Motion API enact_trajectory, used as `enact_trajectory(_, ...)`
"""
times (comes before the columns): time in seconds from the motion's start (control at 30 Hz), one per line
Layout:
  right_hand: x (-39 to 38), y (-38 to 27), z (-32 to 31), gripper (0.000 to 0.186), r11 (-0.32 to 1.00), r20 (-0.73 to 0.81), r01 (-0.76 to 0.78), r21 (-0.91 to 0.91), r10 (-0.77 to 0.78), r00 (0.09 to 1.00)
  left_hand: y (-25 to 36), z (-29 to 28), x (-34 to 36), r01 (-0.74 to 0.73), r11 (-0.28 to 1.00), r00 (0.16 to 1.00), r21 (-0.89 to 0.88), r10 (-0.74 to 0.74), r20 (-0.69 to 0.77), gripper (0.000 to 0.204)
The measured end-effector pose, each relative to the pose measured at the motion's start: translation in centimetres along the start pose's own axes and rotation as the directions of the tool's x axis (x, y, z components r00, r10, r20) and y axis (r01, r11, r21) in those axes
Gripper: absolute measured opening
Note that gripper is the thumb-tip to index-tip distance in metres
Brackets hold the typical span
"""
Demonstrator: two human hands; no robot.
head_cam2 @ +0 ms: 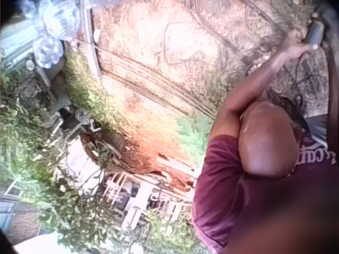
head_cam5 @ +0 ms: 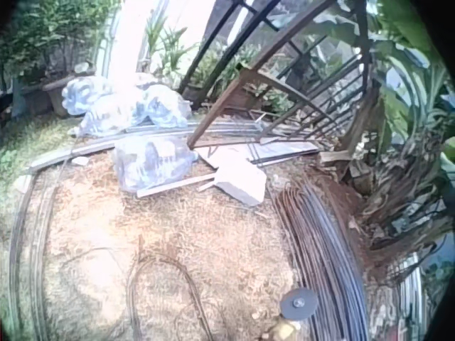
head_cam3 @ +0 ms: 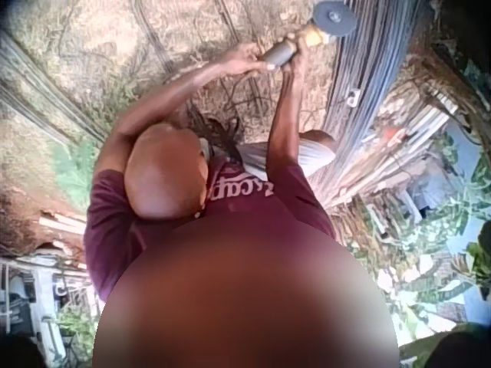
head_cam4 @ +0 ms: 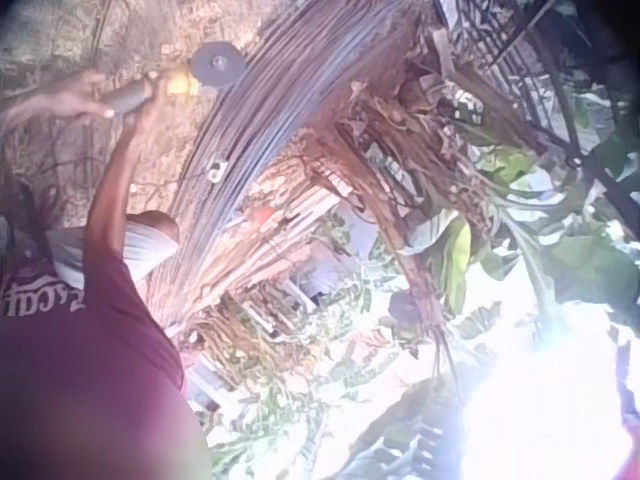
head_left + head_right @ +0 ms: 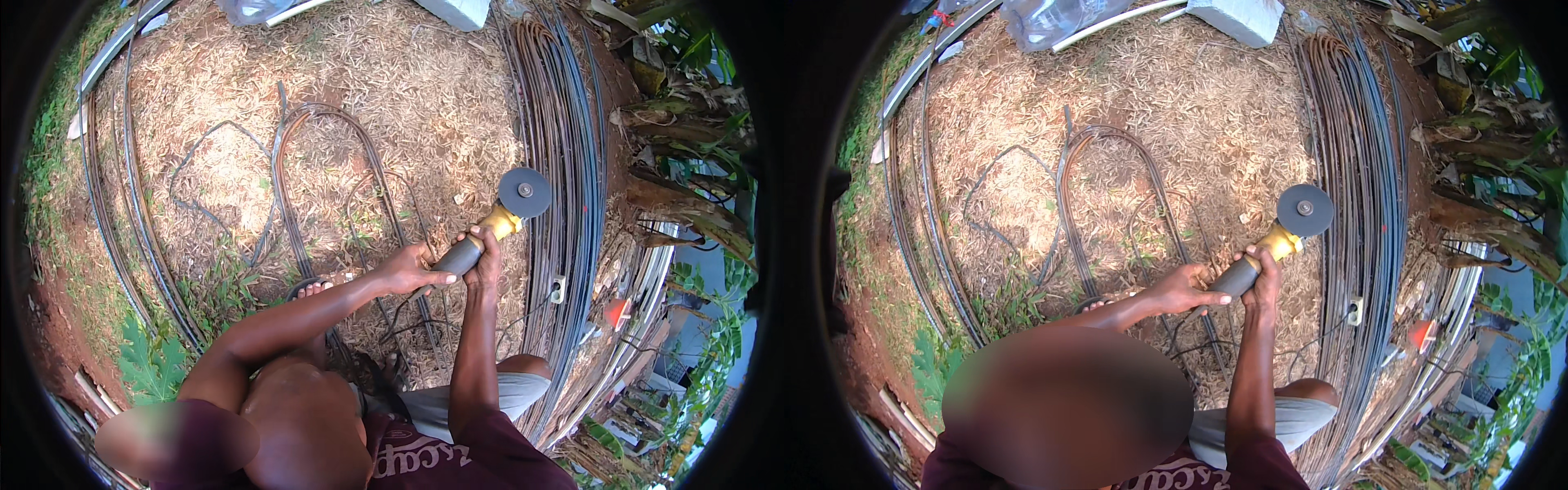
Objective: The person uses an angle grinder to cut metal rods on the ground, then switches to a blue crowbar to bend the cut rods into curved shapes. The person handles the rods one at a time, positioning and bending them manually.
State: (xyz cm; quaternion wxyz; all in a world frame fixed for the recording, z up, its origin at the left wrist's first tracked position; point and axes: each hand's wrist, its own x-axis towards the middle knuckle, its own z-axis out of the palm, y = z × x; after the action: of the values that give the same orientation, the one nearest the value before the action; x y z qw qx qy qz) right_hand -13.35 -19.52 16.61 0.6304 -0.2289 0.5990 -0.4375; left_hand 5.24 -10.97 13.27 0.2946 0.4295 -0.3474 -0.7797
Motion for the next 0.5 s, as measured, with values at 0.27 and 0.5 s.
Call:
enact_trajectory(0.27, -2.0, 1.2, -4.9, 0.031, 0.956, 0.149, -0.098, 0.276, 0.058, 0.987, -0.2, 4.8, 1.3, 0.217, 0.976, 0.940, 0.017, -0.213, 0.265, 0.107)
enact_trajectory(0.5, -3.4, 0.0, -4.9, 0.046, 0.971, 0.221, -0.177, 0.159, 0.140, 0.965, 0.2, 8.9, 0.8, 0.192, 0.977, 0.980, 0.093, -0.195, 0.029, 0.069)
